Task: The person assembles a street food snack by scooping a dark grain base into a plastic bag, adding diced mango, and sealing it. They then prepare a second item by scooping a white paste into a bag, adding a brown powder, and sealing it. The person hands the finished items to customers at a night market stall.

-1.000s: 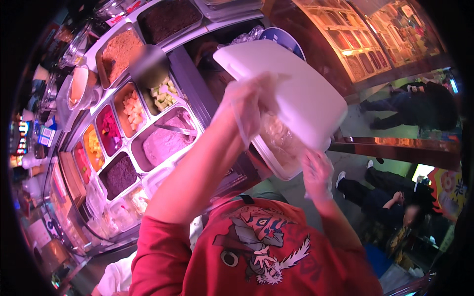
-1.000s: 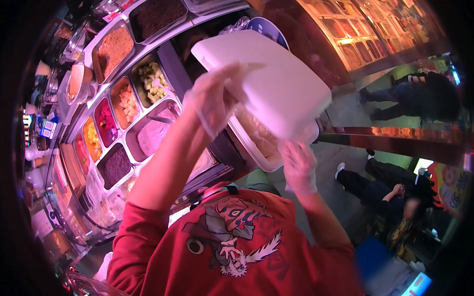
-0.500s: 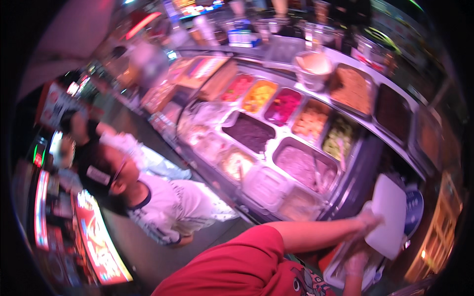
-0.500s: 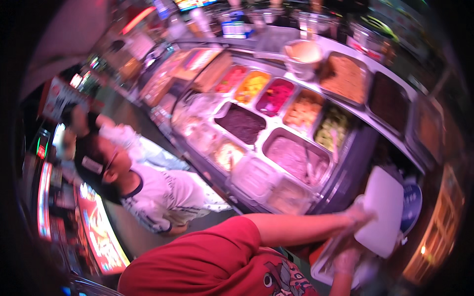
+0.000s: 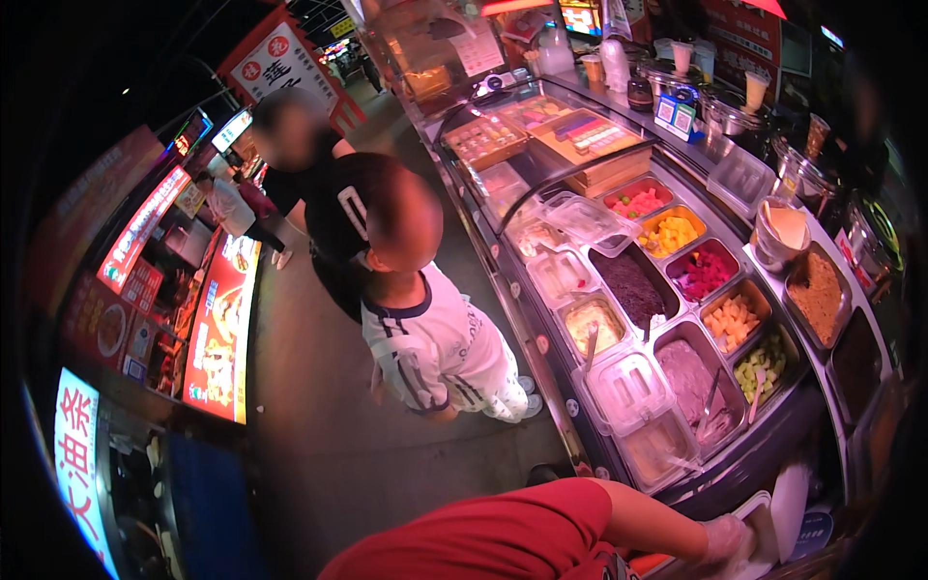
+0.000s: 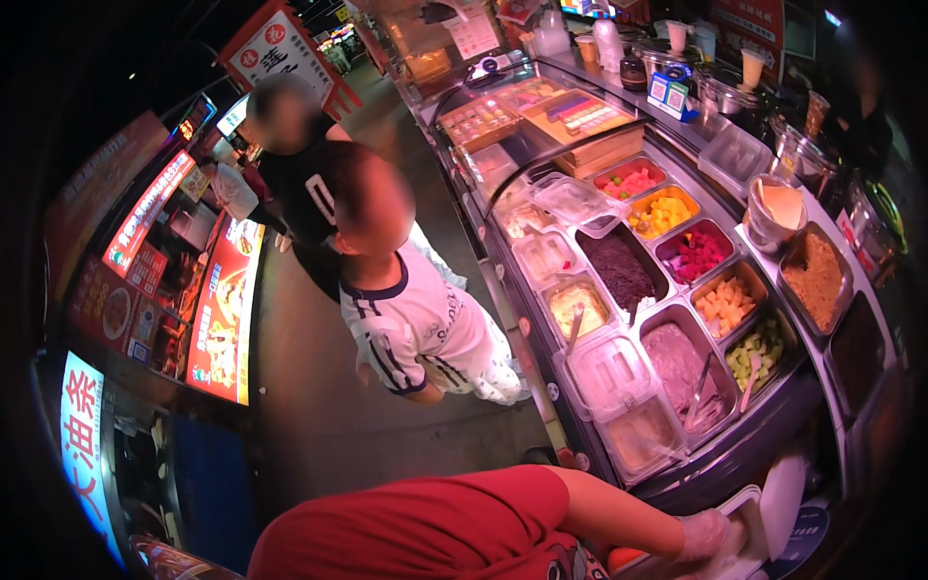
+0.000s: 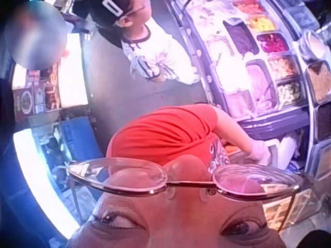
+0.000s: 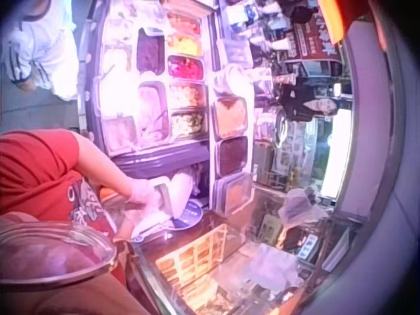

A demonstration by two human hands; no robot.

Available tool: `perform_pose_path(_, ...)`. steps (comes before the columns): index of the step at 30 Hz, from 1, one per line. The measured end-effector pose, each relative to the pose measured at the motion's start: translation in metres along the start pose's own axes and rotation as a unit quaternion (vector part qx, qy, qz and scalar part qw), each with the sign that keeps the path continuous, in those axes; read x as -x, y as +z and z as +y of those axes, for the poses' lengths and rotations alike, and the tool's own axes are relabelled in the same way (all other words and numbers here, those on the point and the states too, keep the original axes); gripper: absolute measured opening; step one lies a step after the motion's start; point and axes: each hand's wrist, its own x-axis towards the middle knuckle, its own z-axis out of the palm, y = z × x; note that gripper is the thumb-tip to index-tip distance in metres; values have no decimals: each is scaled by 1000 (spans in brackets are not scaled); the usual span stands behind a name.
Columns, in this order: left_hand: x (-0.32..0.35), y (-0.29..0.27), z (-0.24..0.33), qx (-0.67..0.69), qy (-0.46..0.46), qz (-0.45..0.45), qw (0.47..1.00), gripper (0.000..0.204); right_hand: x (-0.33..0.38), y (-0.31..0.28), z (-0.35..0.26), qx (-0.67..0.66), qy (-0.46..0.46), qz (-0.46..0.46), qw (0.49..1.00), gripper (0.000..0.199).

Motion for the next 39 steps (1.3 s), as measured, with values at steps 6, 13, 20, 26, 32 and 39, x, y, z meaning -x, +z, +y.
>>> perform_pose_path(6, 27, -76, -2, 278, 34, 70, 957, 10, 2, -3, 0, -12, -3, 0, 1000, 34)
perform_pose_path(13, 12, -79, 5, 615, -75, 90, 780, 35, 7, -8, 3, -22, -17, 18, 999, 31)
perform_pose_path(20, 35, -76, 11, 122, 34, -5, 992, 26, 32, -12, 1, -35, -9, 21, 999, 30)
perform_pose_path(26, 12, 4, -11, -141, -11, 17, 990, 17, 72, -26, 15, -78, 13, 51, 996, 28)
perform_pose_path(32, 1, -59, -14, -117, -92, -83, 985, 12, 94, -61, 31, -143, 65, 123, 980, 18)
perform_pose_path(39, 3, -119, -10, -152, 29, -121, 981, 28, 93, -106, 21, -731, 314, 278, 538, 37)
